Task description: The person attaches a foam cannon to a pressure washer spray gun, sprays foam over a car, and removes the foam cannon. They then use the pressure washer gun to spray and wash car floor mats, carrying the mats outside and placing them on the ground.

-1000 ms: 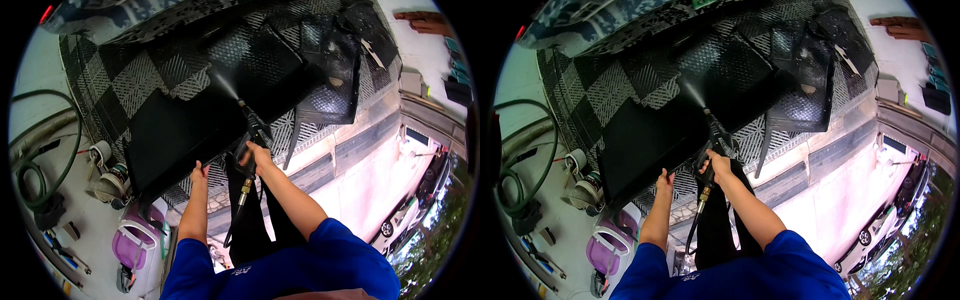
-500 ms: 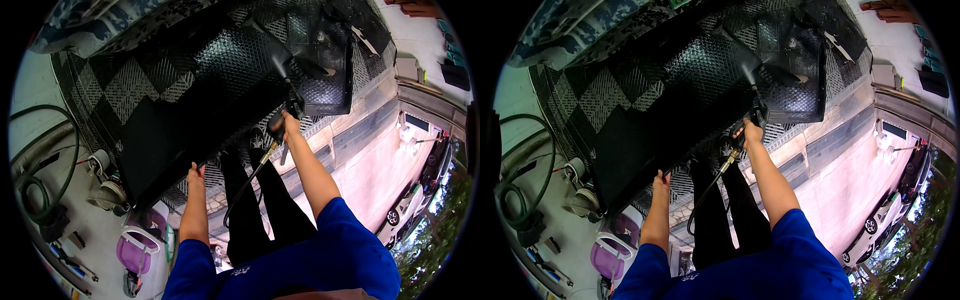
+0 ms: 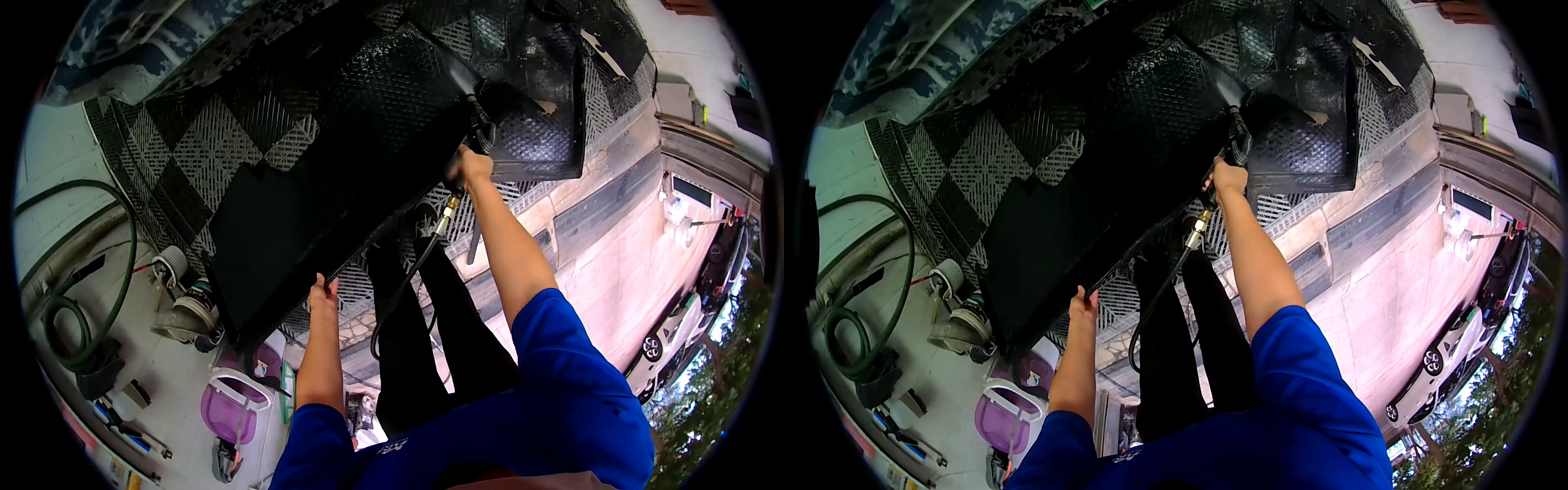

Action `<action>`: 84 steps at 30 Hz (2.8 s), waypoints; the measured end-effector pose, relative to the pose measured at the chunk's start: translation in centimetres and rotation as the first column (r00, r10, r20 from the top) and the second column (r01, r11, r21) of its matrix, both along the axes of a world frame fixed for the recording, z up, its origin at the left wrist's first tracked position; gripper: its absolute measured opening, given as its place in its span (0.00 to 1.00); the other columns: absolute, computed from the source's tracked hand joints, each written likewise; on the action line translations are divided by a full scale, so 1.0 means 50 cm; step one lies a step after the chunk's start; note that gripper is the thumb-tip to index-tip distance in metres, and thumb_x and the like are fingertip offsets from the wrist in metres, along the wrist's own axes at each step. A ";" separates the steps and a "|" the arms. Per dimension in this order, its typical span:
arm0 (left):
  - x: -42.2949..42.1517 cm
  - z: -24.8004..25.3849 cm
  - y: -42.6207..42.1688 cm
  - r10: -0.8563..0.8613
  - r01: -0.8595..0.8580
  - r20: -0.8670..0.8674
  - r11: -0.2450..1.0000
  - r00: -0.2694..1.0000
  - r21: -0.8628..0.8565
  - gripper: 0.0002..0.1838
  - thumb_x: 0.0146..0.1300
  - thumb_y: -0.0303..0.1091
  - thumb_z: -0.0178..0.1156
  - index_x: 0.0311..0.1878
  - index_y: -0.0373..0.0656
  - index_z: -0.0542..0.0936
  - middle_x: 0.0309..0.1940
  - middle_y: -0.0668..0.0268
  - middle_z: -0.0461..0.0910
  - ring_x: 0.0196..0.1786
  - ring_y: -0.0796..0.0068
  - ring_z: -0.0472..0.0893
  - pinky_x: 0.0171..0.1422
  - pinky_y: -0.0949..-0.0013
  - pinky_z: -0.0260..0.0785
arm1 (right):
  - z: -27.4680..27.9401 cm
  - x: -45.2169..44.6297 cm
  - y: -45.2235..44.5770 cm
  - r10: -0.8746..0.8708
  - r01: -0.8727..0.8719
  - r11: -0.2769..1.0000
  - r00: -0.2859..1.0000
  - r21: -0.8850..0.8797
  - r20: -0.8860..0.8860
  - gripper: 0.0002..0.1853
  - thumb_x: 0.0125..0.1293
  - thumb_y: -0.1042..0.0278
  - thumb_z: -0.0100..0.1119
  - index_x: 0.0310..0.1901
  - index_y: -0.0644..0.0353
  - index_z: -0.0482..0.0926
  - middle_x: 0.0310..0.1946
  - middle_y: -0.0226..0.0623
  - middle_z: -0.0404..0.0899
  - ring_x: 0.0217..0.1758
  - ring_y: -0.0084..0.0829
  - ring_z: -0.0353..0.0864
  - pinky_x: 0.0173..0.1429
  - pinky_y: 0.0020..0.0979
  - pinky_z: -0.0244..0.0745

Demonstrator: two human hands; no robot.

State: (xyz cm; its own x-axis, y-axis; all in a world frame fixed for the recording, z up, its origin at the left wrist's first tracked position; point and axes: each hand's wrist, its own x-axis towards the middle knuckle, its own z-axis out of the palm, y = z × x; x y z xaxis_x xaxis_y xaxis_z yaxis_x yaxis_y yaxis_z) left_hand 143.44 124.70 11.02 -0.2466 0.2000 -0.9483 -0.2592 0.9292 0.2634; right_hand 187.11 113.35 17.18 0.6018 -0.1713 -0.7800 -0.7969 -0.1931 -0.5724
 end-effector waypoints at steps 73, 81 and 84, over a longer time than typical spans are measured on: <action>0.045 0.302 -0.082 0.020 -0.014 -0.097 0.998 0.995 0.062 0.13 0.57 0.24 0.61 0.42 0.27 0.71 0.34 0.53 0.77 0.30 0.58 0.80 0.30 0.61 0.82 | 0.421 -0.355 0.066 0.101 -0.008 0.942 0.960 0.334 -0.260 0.11 0.65 0.66 0.50 0.28 0.62 0.67 0.13 0.34 0.64 0.12 0.29 0.65 0.19 0.33 0.70; 0.074 0.326 -0.111 0.048 -0.043 -0.096 0.997 0.994 0.060 0.12 0.56 0.23 0.61 0.40 0.27 0.72 0.33 0.54 0.78 0.26 0.60 0.81 0.25 0.67 0.82 | 0.417 -0.340 0.087 0.166 -0.072 0.947 0.943 0.312 -0.288 0.14 0.63 0.67 0.53 0.23 0.65 0.67 0.13 0.36 0.66 0.11 0.31 0.66 0.17 0.35 0.68; 0.078 0.330 -0.105 0.053 -0.042 -0.109 0.994 0.993 0.102 0.11 0.57 0.23 0.61 0.39 0.27 0.72 0.32 0.55 0.78 0.25 0.60 0.81 0.24 0.67 0.81 | 0.408 -0.338 0.113 0.093 -0.035 0.953 0.979 0.301 -0.180 0.14 0.63 0.68 0.53 0.22 0.66 0.67 0.13 0.37 0.66 0.11 0.32 0.66 0.16 0.35 0.68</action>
State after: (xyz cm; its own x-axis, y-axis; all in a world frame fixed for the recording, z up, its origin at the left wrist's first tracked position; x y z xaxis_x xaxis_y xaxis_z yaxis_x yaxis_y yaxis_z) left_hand 147.34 119.44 27.54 -0.3607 0.2776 -0.8904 -0.2661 0.8844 0.3834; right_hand 170.22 118.99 37.58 0.4399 0.1174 -0.8903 -0.8876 -0.0935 -0.4509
